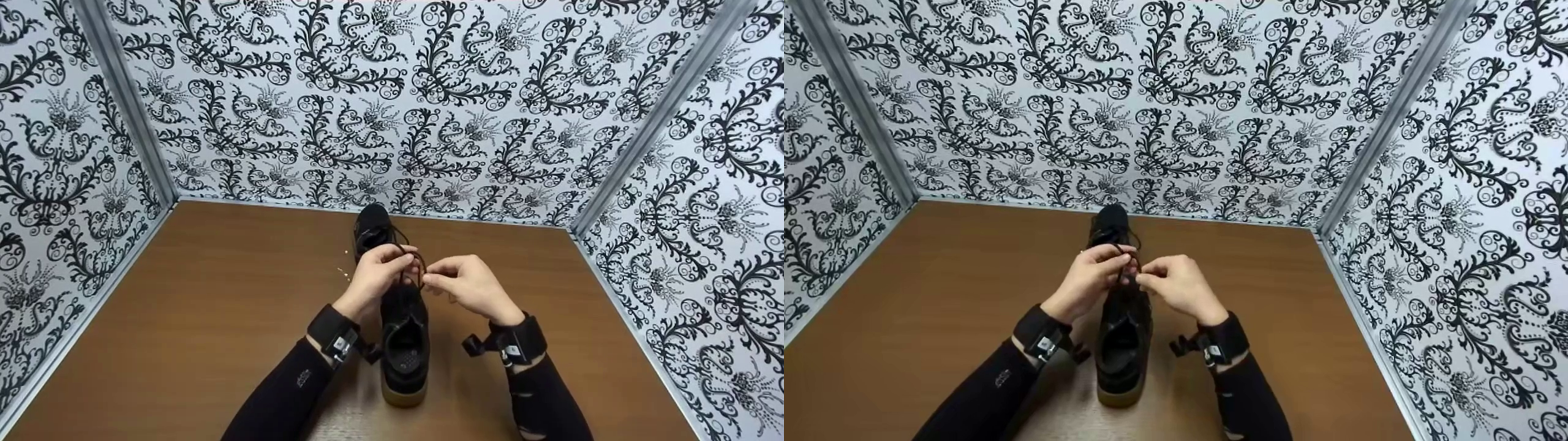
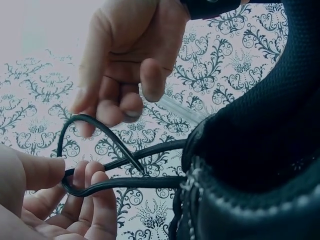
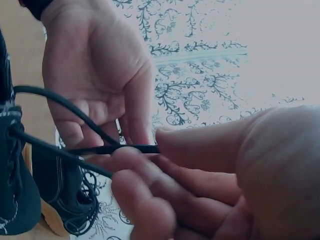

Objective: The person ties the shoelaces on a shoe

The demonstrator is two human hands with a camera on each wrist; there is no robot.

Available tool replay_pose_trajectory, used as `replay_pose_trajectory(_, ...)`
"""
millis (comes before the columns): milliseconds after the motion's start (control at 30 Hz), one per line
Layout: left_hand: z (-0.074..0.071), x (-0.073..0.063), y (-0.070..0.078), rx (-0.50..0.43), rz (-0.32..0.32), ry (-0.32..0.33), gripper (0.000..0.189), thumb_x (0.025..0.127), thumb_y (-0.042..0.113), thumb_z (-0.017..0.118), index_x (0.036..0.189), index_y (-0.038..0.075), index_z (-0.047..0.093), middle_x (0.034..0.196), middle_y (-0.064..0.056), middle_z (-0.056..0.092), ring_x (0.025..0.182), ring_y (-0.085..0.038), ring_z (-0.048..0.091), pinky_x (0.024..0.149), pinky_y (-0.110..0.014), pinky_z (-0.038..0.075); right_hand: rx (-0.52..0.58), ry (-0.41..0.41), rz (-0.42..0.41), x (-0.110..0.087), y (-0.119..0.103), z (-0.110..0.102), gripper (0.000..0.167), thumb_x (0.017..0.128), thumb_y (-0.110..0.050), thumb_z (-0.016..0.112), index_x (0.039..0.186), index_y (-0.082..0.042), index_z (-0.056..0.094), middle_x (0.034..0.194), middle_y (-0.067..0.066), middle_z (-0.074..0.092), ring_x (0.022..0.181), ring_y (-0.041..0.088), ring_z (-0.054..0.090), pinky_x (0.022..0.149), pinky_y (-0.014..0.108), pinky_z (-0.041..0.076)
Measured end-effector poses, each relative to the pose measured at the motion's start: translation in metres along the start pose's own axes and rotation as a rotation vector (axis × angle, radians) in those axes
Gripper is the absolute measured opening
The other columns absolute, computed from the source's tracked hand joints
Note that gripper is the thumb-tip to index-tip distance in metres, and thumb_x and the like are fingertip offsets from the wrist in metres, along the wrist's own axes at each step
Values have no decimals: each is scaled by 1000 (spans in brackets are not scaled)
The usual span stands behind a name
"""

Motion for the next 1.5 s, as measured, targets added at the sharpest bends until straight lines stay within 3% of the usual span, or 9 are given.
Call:
replay_pose_trajectory(67, -1, 0, -1, -4, -2, 5, 9, 103, 3, 72, 103, -5, 78, 124, -13, 78, 87, -22, 75, 70, -27, 58, -26, -7, 9, 0, 3, -1, 20, 109, -21, 74, 116, -7, 86, 92, 1, 82, 80, 24, 75, 60, 34, 60)
replay_pose_trajectory(200, -2, 0, -2, 8, -9, 14, 20, 101, 2, 72, 118, -7, 78, 105, -11, 80, 82, -23, 73, 69, -28, 57, -42, 12, 41, 0, 6, -2, 18, 111, -17, 70, 115, -8, 85, 92, 3, 82, 84, 32, 76, 59, 30, 58)
replay_pose_trajectory(300, -2, 0, -2, 2, -14, 17, 28, 100, 0, 72, 125, -10, 76, 95, -10, 78, 76, -21, 70, 69, -27, 57, -62, 10, 55, 2, 8, 0, 17, 110, -15, 70, 111, -7, 85, 91, 4, 81, 81, 31, 76, 59, 30, 57)
replay_pose_trajectory(400, -2, 0, -2, -1, -14, 16, 28, 98, -2, 72, 124, -12, 76, 93, -10, 77, 74, -18, 68, 70, -27, 58, -101, -24, 59, 5, 12, 2, 16, 109, -13, 71, 110, -6, 85, 89, 2, 80, 79, 24, 76, 64, 31, 59)
replay_pose_trajectory(700, -4, -1, -3, 43, -10, 3, 23, 96, -2, 73, 116, -8, 81, 102, -13, 80, 77, -17, 69, 72, -28, 59, -151, -104, 86, 11, 30, 6, 15, 102, -13, 79, 113, -5, 85, 91, 2, 80, 83, 30, 77, 70, 37, 59)
replay_pose_trajectory(900, -3, -3, -1, 59, -13, 2, 21, 97, 3, 77, 114, -8, 82, 104, -10, 80, 77, -15, 68, 72, -27, 58, -167, -146, 110, 16, 42, 12, 17, 100, -15, 83, 113, -6, 85, 93, 0, 80, 79, 19, 74, 71, 36, 58)
replay_pose_trajectory(1133, -3, -2, 1, 117, 11, 1, 20, 95, 4, 79, 112, -6, 84, 112, -11, 81, 78, -15, 68, 73, -26, 58, -148, -178, 60, 19, 44, 19, 18, 95, -19, 88, 111, -11, 87, 94, -3, 82, 79, 15, 74, 72, 33, 61)
replay_pose_trajectory(1400, -1, -1, 0, 140, 29, -20, 19, 95, 2, 79, 112, -3, 85, 112, -9, 82, 84, -20, 71, 75, -27, 60, -114, -155, 8, 22, 43, 26, 15, 94, -24, 91, 107, -16, 87, 93, -7, 82, 84, 14, 73, 77, 31, 59)
replay_pose_trajectory(1500, -1, -1, 1, 139, 38, -33, 20, 96, 2, 78, 114, -5, 84, 105, -10, 82, 82, -21, 70, 74, -27, 60, -109, -140, -30, 23, 43, 27, 10, 96, -25, 89, 103, -18, 87, 92, -7, 82, 84, 14, 72, 78, 30, 57)
Point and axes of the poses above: each hand's wrist, its own x-axis towards the middle knuckle, its own z-axis out of the palm, y = z × x, the point moved 3 cm from there along x, towards the middle knuckle
